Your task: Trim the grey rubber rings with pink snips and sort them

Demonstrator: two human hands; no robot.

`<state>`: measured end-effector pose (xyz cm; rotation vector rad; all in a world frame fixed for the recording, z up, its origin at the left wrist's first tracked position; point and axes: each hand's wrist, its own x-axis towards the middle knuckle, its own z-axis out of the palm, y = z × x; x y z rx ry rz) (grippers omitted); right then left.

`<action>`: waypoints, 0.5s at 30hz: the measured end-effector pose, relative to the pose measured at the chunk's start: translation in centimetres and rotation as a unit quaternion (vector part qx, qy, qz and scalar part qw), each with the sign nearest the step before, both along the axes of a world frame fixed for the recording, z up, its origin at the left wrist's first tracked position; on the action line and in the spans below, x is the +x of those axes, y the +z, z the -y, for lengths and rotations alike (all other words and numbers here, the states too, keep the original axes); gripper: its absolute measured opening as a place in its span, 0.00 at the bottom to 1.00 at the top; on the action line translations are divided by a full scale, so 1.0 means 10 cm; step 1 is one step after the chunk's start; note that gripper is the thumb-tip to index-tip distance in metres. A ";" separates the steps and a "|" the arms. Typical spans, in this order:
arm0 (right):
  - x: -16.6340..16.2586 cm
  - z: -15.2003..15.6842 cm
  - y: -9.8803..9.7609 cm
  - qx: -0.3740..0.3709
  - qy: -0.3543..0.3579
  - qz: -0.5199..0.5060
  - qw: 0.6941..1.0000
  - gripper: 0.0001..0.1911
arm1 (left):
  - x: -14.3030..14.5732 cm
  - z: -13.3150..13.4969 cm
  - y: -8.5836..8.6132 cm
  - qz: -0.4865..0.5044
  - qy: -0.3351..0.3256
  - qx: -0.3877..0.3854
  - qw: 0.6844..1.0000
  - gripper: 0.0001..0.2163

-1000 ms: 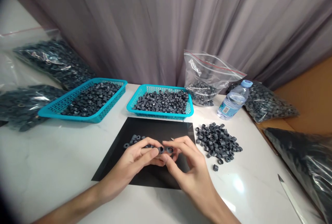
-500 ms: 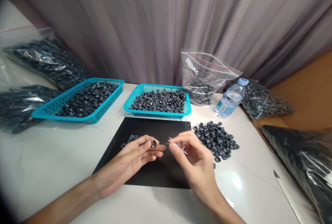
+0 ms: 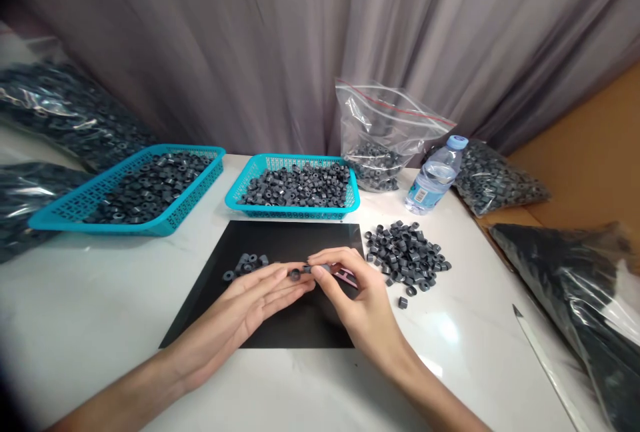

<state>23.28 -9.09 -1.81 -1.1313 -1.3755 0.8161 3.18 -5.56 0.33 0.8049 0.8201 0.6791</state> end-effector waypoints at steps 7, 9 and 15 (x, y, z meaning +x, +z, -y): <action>-0.02 0.02 0.04 0.016 0.052 0.068 0.996 0.05 | 0.01 0.03 -0.01 0.009 0.052 -0.037 0.998 0.11; -0.03 0.03 0.02 0.029 0.056 0.099 0.993 0.05 | 0.01 0.04 -0.01 -0.003 0.055 -0.045 0.997 0.12; -0.08 0.01 -0.05 0.145 0.022 0.164 0.975 0.10 | -0.03 0.05 -0.01 -0.005 0.028 -0.039 0.999 0.14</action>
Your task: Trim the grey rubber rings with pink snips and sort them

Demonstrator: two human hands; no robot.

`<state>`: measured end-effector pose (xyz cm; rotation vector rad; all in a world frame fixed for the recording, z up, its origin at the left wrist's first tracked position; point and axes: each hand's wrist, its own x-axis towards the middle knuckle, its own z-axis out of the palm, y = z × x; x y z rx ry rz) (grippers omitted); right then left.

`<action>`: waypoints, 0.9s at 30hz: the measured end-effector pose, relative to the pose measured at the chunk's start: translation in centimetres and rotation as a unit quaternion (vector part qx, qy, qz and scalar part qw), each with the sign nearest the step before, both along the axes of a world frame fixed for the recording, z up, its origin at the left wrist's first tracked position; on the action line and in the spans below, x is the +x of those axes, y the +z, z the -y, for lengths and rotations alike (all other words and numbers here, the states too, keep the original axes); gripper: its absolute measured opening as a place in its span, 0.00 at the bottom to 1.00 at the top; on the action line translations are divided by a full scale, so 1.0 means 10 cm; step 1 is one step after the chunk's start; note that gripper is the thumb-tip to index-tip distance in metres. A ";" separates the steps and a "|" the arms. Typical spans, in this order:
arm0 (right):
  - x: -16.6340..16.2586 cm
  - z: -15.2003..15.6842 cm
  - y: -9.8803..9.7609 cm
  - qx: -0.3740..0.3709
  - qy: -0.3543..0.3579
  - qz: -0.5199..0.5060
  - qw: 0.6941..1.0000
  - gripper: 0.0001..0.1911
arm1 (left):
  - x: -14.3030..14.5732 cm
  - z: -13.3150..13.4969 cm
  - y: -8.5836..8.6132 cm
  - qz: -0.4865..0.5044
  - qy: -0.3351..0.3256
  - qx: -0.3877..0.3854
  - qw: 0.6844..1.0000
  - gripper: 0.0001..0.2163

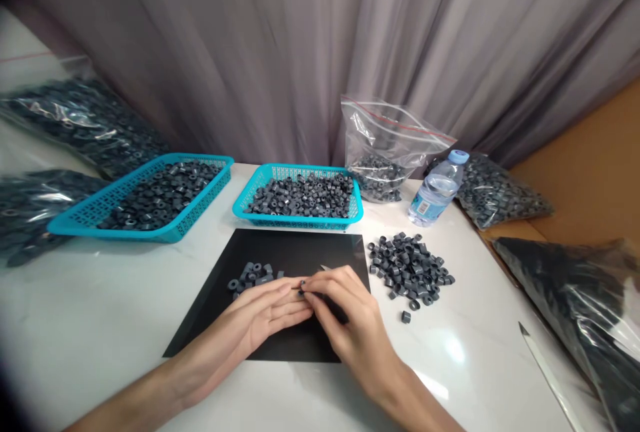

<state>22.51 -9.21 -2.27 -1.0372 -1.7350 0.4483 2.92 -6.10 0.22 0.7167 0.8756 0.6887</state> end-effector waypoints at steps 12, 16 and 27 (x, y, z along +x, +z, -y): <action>0.22 -0.36 0.26 0.072 -0.103 0.038 0.991 0.06 | -0.16 -0.14 0.04 -0.223 -0.074 0.358 0.904 0.20; 0.84 -1.08 0.93 0.169 -0.275 0.083 0.943 0.06 | -0.38 -0.44 0.13 -0.344 -0.030 0.511 0.787 0.13; 1.25 -2.10 1.40 0.011 -0.346 0.311 0.885 0.08 | -0.69 -0.83 0.04 -0.406 -0.133 0.503 0.751 0.14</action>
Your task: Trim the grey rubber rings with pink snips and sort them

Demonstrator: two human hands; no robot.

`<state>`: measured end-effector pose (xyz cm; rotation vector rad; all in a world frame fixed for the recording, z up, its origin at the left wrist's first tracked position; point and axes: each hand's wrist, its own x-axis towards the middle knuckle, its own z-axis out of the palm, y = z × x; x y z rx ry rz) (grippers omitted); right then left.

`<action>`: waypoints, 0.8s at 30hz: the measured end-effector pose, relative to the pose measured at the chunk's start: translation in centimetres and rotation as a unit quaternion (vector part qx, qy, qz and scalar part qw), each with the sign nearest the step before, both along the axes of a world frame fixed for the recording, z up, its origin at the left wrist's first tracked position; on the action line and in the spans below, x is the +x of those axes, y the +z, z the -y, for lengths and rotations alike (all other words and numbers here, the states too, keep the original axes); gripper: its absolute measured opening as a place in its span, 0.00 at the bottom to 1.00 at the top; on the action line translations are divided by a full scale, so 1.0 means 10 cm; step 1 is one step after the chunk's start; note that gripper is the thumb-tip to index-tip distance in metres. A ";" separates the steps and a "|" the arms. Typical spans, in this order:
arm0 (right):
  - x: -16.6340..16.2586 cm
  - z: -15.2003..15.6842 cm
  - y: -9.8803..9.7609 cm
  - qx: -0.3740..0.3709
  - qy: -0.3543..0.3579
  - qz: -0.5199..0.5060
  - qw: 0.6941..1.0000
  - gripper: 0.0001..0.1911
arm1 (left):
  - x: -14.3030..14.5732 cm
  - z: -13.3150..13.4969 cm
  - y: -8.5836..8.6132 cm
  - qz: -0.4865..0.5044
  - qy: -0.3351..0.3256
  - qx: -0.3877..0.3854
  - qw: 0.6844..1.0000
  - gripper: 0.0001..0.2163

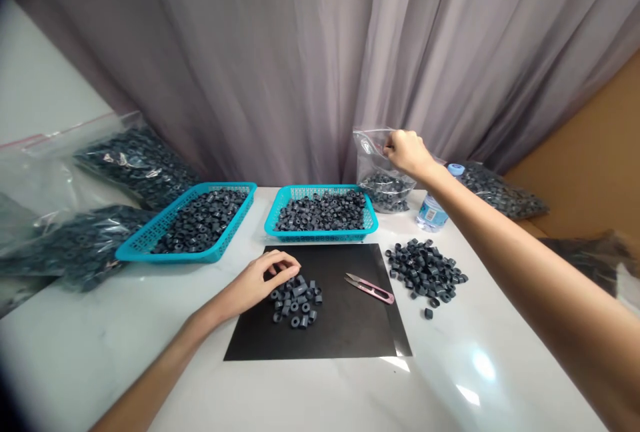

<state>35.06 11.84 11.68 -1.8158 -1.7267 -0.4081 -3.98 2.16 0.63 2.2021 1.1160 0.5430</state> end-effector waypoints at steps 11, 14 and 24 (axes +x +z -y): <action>-0.62 0.91 -0.10 0.133 0.004 0.061 0.989 0.16 | 0.09 0.21 0.05 -0.058 -0.077 0.039 0.995 0.21; -1.10 1.46 -0.64 0.120 0.141 0.009 0.983 0.08 | 0.14 0.24 0.08 -0.074 -0.080 0.091 0.990 0.12; -1.59 1.92 -1.66 -0.131 0.314 -0.207 0.917 0.07 | 0.16 0.21 0.09 -0.079 -0.106 0.117 0.984 0.05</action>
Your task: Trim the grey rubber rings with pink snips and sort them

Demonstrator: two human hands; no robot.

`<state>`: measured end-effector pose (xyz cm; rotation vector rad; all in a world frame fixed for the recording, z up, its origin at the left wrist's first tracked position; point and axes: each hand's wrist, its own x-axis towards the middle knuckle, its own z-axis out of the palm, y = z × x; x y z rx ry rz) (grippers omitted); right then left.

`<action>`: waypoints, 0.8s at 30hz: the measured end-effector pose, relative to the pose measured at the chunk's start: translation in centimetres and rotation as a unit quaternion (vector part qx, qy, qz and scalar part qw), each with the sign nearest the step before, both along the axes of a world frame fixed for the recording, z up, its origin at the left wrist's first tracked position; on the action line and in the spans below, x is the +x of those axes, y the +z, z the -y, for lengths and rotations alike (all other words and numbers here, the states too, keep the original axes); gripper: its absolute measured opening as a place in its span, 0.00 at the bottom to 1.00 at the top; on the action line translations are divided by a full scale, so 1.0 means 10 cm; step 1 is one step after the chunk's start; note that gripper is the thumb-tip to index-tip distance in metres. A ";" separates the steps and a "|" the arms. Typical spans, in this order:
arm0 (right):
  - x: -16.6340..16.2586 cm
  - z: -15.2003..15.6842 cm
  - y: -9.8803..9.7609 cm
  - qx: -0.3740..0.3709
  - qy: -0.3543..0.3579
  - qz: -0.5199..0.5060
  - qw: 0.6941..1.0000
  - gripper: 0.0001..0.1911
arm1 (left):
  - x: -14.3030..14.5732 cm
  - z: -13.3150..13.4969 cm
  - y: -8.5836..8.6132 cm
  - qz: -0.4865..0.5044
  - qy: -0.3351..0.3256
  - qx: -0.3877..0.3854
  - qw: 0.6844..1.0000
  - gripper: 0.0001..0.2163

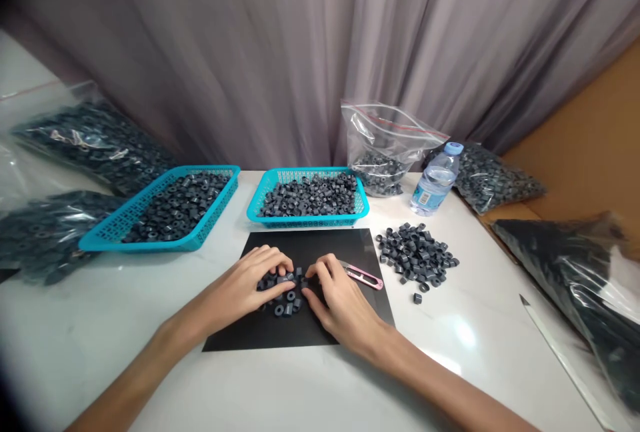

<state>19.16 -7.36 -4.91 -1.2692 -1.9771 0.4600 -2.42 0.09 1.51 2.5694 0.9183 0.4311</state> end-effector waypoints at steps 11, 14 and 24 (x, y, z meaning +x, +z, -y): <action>0.05 -0.02 0.01 -0.006 0.022 0.003 1.000 0.08 | -0.02 -0.02 0.03 0.007 0.005 -0.047 0.999 0.07; 0.08 -0.01 0.04 -0.029 0.017 -0.047 0.998 0.07 | -0.02 -0.03 0.04 0.019 0.014 -0.069 0.997 0.08; 0.19 -0.08 0.18 -0.237 0.017 -0.424 0.874 0.14 | 0.00 -0.10 -0.03 0.116 0.049 -0.083 0.989 0.10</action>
